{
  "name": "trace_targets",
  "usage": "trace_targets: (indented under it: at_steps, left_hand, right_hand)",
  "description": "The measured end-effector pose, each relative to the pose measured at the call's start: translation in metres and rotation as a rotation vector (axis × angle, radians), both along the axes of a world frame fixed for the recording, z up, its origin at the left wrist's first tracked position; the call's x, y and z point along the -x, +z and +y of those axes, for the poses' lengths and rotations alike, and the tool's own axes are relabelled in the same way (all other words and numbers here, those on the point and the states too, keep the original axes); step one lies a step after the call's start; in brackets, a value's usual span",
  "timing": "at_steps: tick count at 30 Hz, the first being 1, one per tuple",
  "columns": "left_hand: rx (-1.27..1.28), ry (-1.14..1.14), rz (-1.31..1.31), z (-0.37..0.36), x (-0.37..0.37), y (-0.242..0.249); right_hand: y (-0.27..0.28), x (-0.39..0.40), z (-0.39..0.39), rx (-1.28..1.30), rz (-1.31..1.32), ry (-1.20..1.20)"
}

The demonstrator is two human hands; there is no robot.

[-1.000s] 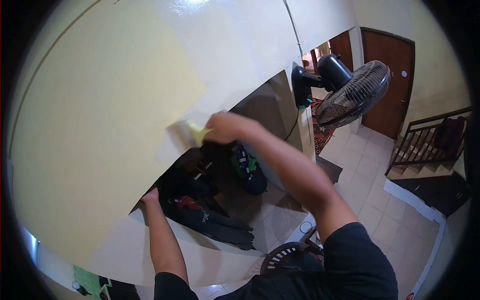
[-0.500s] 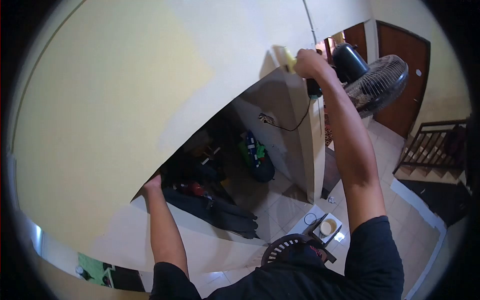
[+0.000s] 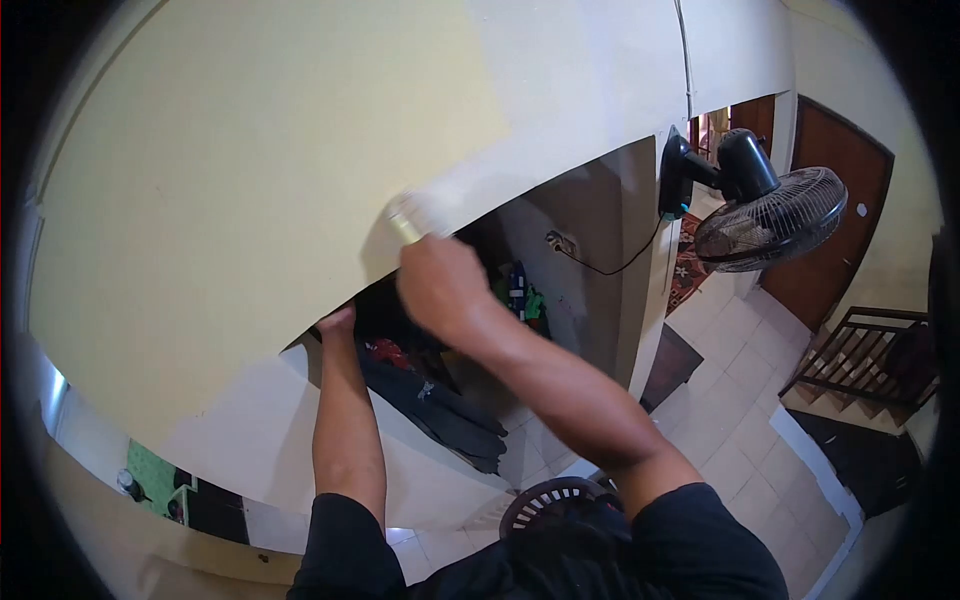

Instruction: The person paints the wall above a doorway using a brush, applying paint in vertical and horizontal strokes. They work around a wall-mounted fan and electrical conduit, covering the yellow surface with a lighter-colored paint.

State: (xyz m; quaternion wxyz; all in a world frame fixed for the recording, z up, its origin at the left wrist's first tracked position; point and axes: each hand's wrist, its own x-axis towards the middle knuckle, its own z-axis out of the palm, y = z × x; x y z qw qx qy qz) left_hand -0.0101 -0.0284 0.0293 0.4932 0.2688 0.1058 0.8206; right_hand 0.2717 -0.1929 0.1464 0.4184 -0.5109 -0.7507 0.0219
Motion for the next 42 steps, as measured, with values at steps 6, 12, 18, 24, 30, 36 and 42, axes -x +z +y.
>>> trace_targets:
  at_steps: [6,12,18,24,30,36,42]
  left_hand:
    - [-0.072,-0.206,0.049,0.012,0.026,-0.017]
    - [0.050,-0.028,-0.156,-0.014,-0.003,0.009]
    - [0.040,0.008,-0.009,-0.016,-0.005,0.008]
    - [0.093,0.013,-0.072,-0.016,-0.004,0.008]
    - [0.079,0.000,-0.033,-0.010,0.000,0.003]
    - [-0.081,-0.120,0.048,0.013,0.018,-0.012]
    - [-0.112,-0.216,0.111,0.012,0.032,-0.019]
  right_hand:
    - [0.013,0.019,-0.033,0.080,-0.114,0.264]
    - [-0.006,-0.029,0.039,0.095,-0.135,0.180]
    - [0.009,-0.127,0.067,0.225,-0.170,-0.009]
    - [0.008,-0.226,0.084,0.201,-0.244,-0.233]
    - [0.021,-0.185,0.060,0.131,-0.061,-0.516]
    - [-0.011,-0.023,0.024,0.018,-0.066,-0.248]
    - [0.000,0.009,-0.025,0.067,-0.104,0.233]
